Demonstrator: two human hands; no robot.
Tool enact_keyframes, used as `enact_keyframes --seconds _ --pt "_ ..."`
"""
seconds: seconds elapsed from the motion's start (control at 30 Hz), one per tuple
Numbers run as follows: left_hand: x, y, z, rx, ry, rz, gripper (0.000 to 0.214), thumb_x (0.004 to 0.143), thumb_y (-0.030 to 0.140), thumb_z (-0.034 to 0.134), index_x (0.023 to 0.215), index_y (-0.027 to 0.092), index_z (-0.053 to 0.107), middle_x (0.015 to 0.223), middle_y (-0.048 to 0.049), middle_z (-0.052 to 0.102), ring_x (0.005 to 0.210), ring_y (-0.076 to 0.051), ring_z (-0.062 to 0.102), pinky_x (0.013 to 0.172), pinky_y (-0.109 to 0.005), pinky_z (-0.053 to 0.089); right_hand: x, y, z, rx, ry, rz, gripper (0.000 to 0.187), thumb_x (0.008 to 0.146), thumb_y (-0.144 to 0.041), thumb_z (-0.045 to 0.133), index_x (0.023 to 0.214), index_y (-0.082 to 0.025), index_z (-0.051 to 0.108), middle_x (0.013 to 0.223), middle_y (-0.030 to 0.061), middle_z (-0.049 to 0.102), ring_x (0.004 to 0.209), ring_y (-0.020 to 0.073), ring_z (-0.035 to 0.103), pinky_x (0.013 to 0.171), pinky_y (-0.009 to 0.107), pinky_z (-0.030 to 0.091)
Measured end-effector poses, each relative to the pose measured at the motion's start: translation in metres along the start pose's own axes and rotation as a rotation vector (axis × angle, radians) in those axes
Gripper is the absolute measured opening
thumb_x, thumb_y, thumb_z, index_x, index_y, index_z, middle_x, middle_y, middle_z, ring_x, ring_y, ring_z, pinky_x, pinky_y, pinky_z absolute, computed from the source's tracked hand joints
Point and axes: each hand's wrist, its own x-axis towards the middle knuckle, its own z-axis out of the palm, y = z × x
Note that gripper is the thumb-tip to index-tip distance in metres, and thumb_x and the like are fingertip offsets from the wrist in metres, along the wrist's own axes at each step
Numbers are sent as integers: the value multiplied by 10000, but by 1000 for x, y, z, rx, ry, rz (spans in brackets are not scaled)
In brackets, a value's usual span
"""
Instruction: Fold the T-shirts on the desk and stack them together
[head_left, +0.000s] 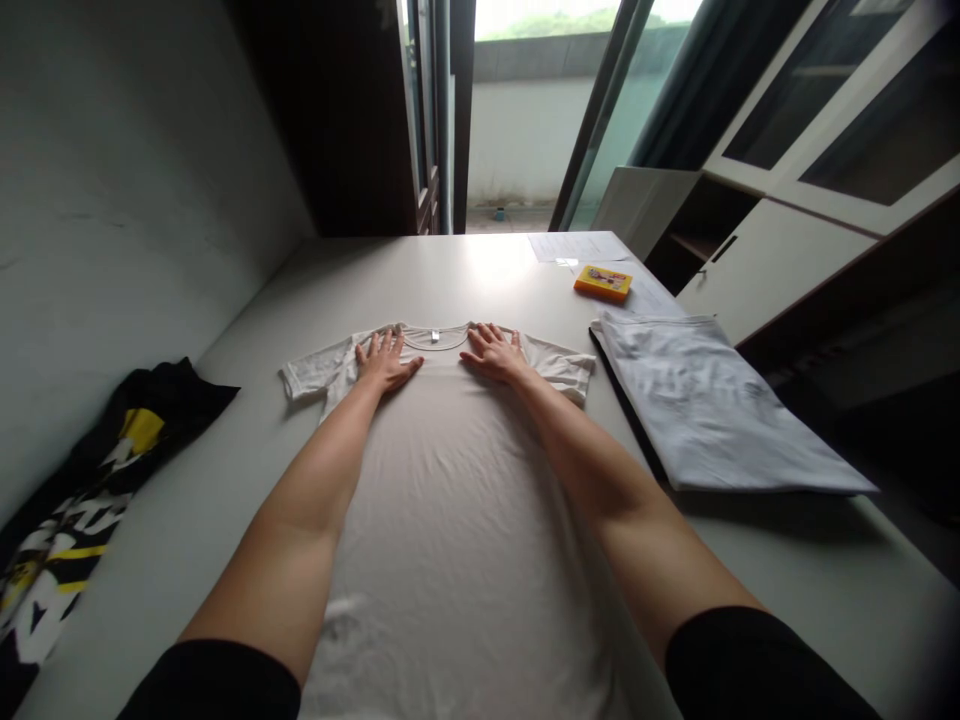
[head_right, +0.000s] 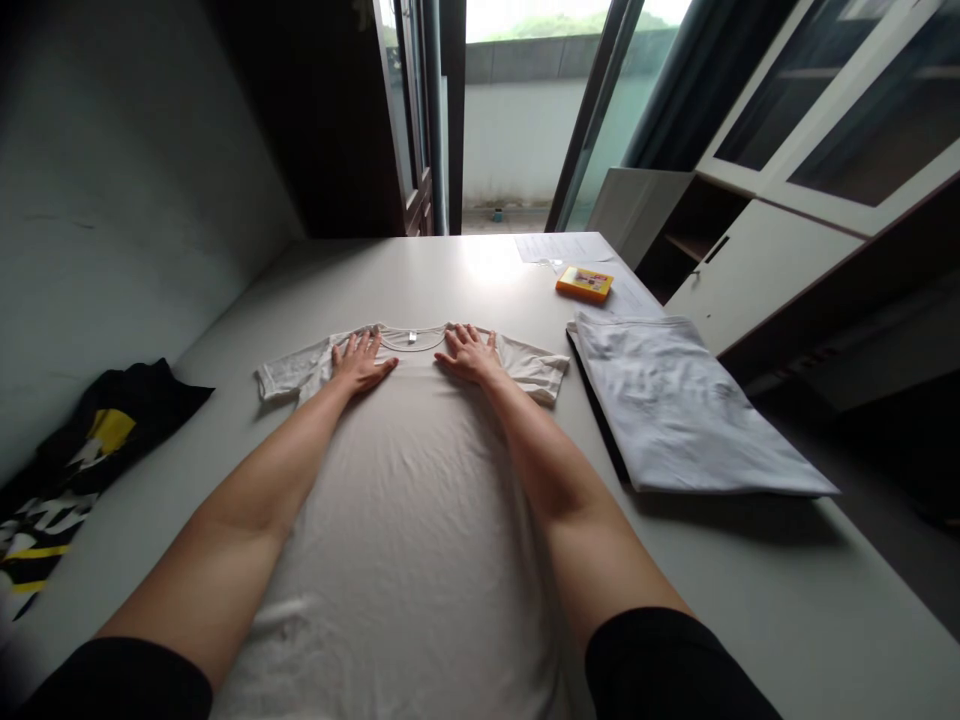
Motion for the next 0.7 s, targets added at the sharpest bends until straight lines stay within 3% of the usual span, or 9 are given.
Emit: enact_keyframes --seconds 0.17,0.33,0.43,0.57,0.7 --pt "7 -4 1 1 -3 -8 969 925 827 286 1683 234 171 1744 -96 12 1590 -414 -15 1201 -716 -10 -8 -9 -7 13 67 -9 687 1019 -691 335 1549 -276 472 1685 92 309 1555 351 237 1222 690 124" --pt "6 -5 -2 -9 8 16 1002 903 837 375 1672 214 218 1738 -125 77 1585 -419 47 1215 -695 17 -40 -29 -14 -41 167 -84 483 1063 -519 373 1333 -239 659 1576 108 481 1491 316 361 1246 582 177" --pt "-5 2 -2 -8 70 50 896 961 735 395 1648 172 282 1720 -155 181 1576 -398 126 1239 -650 40 -58 -31 -13 -46 90 -93 535 1043 -554 411 1456 -257 576 1613 96 437 1496 322 359 1238 536 240" --pt "-30 15 5 7 150 122 581 1049 457 336 1538 176 475 1616 -130 422 1495 -299 354 1264 -483 184 -64 -23 -7 -26 39 -78 639 1041 -595 381 1574 -249 454 1677 86 329 1557 306 256 1267 523 186" --pt "-43 15 13 29 148 152 581 1033 420 372 1547 167 470 1650 -113 375 1513 -279 331 1261 -432 221 -59 -24 -3 -20 36 -50 705 1021 -657 366 1594 -250 425 1696 97 279 1569 339 215 1259 608 129"
